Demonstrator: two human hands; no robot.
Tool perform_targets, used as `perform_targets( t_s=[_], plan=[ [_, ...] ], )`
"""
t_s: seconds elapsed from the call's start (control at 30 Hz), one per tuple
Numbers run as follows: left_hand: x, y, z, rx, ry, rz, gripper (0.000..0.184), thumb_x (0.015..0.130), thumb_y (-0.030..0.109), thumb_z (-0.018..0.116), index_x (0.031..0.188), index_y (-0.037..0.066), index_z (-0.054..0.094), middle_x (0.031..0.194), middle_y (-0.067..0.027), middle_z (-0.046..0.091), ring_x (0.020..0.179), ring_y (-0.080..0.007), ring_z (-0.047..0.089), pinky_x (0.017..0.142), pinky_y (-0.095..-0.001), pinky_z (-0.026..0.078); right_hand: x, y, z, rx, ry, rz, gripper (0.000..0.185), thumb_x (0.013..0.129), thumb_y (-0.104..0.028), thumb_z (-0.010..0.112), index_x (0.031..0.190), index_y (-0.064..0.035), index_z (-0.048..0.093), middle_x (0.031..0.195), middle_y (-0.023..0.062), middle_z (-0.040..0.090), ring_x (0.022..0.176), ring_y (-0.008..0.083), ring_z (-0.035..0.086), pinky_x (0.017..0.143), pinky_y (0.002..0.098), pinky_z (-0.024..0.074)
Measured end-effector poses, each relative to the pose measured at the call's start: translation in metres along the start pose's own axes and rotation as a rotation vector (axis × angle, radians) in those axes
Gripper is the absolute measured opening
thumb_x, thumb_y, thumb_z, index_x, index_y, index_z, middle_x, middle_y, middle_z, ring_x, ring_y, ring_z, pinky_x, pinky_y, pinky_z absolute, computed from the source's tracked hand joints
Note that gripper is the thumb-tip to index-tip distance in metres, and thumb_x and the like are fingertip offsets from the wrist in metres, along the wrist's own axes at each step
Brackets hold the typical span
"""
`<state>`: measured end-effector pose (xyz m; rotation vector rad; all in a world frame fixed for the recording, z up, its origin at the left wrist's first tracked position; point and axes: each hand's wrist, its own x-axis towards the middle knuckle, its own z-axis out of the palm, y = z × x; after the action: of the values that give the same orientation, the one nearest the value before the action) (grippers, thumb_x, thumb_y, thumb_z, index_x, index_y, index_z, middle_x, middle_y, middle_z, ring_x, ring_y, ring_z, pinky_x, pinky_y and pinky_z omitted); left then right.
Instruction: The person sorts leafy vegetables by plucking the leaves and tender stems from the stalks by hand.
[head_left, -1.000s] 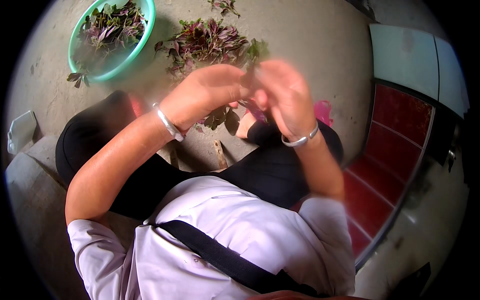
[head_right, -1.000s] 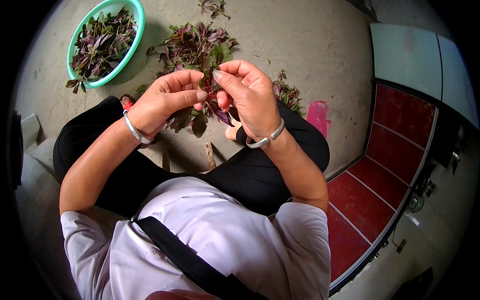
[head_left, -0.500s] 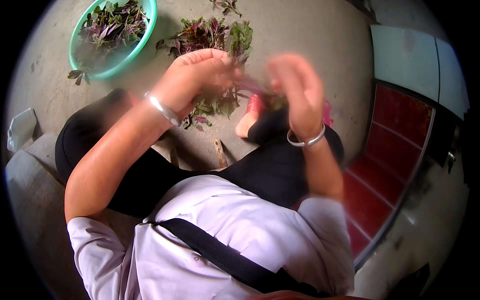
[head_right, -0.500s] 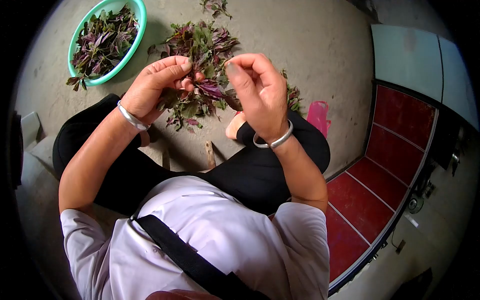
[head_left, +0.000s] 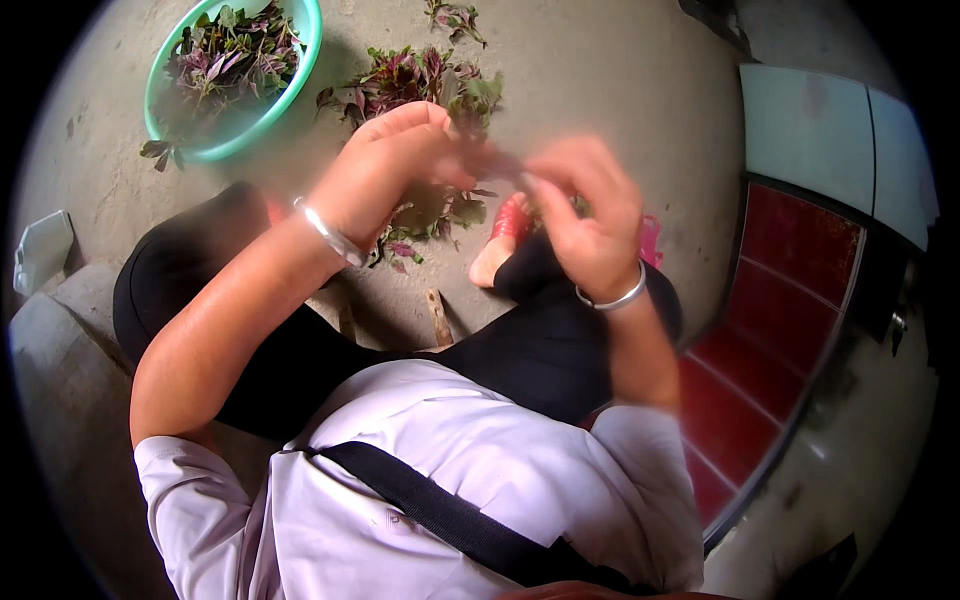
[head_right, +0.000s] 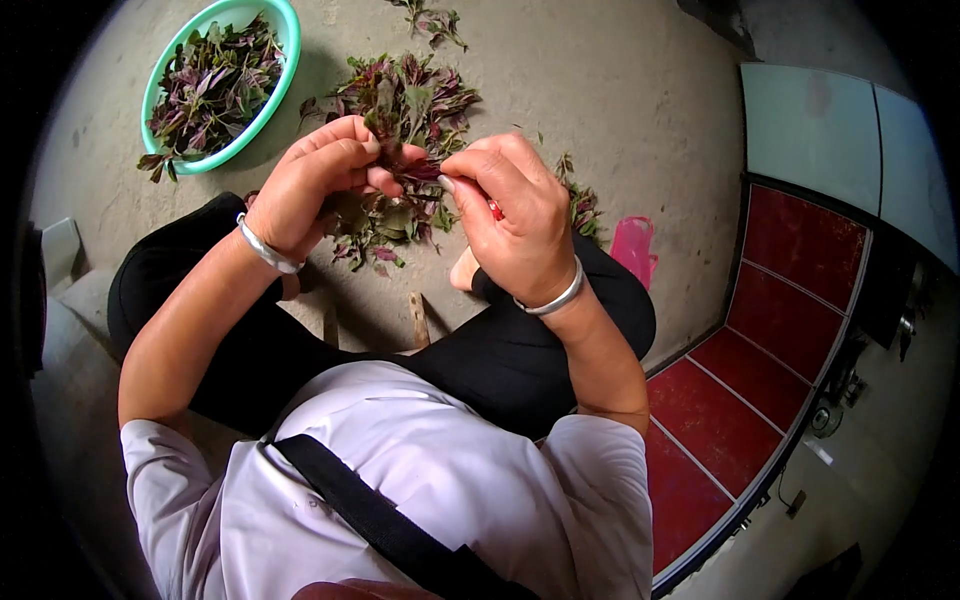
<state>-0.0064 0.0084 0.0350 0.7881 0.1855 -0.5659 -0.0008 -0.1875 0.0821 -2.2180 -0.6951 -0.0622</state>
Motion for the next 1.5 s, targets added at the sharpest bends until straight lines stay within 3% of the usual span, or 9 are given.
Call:
perform_targets(
  t_s=[0.27, 0.3, 0.4, 0.7, 0.8, 1.2, 1.5],
  plan=[
    [-0.003, -0.004, 0.011, 0.334, -0.069, 0.045, 0.039, 0.078, 0.004, 0.061, 0.114, 0.001, 0.045, 0.095, -0.0032, 0.058, 0.079, -0.0074, 0.055, 0.073, -0.0195, 0.044, 0.002, -0.005, 0.001, 0.076, 0.038, 0.003, 0.021, 0.066, 0.011, 0.058, 0.083, -0.0012, 0.058, 0.078, 0.0084, 0.055, 0.066, 0.0164, 0.055, 0.053, 0.0245, 0.044],
    [-0.003, -0.007, 0.01, 0.406, -0.042, 0.096, 0.036, 0.079, 0.006, 0.061, 0.113, 0.0, 0.048, 0.094, -0.0025, 0.058, 0.08, -0.0066, 0.054, 0.074, -0.0195, 0.044, 0.002, -0.005, 0.001, 0.088, 0.036, 0.009, 0.02, 0.066, 0.011, 0.058, 0.083, -0.001, 0.058, 0.078, 0.0085, 0.055, 0.066, 0.0166, 0.055, 0.054, 0.0246, 0.0443],
    [-0.003, -0.004, 0.006, 0.479, 0.006, -0.034, 0.026, 0.081, 0.008, 0.059, 0.105, 0.0, 0.054, 0.092, -0.0025, 0.059, 0.078, -0.0067, 0.054, 0.073, -0.0199, 0.044, 0.002, 0.0, 0.003, 0.117, 0.031, -0.066, 0.019, 0.067, 0.011, 0.057, 0.081, -0.0008, 0.057, 0.079, 0.0085, 0.056, 0.069, 0.0169, 0.056, 0.058, 0.0252, 0.045],
    [-0.006, 0.0, 0.008, 0.225, 0.073, -0.076, 0.019, 0.081, 0.009, 0.059, 0.098, 0.002, 0.059, 0.088, -0.0011, 0.06, 0.074, -0.0072, 0.054, 0.071, -0.0198, 0.044, -0.001, 0.003, 0.005, 0.262, 0.044, 0.041, 0.019, 0.069, 0.011, 0.055, 0.084, -0.0002, 0.056, 0.083, 0.0083, 0.056, 0.07, 0.0139, 0.056, 0.062, 0.0234, 0.0458],
    [-0.006, -0.001, 0.011, 0.295, 0.047, -0.059, 0.018, 0.081, 0.01, 0.059, 0.098, 0.002, 0.059, 0.085, -0.0004, 0.06, 0.071, -0.0065, 0.053, 0.069, -0.0194, 0.044, -0.004, 0.0, 0.007, 0.391, 0.04, 0.187, 0.018, 0.072, 0.011, 0.054, 0.086, 0.0004, 0.055, 0.084, 0.0081, 0.056, 0.069, 0.0118, 0.057, 0.061, 0.0221, 0.0463],
    [-0.008, 0.001, 0.011, 0.223, 0.037, -0.104, 0.013, 0.082, 0.015, 0.059, 0.09, 0.004, 0.059, 0.08, 0.0004, 0.059, 0.067, -0.0051, 0.053, 0.065, -0.0182, 0.043, -0.004, -0.003, 0.006, 0.486, -0.001, 0.174, 0.018, 0.073, 0.012, 0.049, 0.086, 0.001, 0.055, 0.085, 0.0073, 0.053, 0.067, 0.0106, 0.056, 0.059, 0.0206, 0.0472],
    [-0.007, -0.002, 0.009, 0.091, 0.023, -0.147, 0.015, 0.084, 0.019, 0.057, 0.086, 0.004, 0.058, 0.077, -0.0003, 0.059, 0.064, -0.0053, 0.052, 0.062, -0.017, 0.043, -0.005, -0.007, 0.007, 0.371, 0.028, 0.23, 0.017, 0.071, 0.007, 0.052, 0.086, 0.0, 0.057, 0.081, 0.0078, 0.054, 0.067, 0.0117, 0.055, 0.059, 0.0221, 0.0459]
  ],
)
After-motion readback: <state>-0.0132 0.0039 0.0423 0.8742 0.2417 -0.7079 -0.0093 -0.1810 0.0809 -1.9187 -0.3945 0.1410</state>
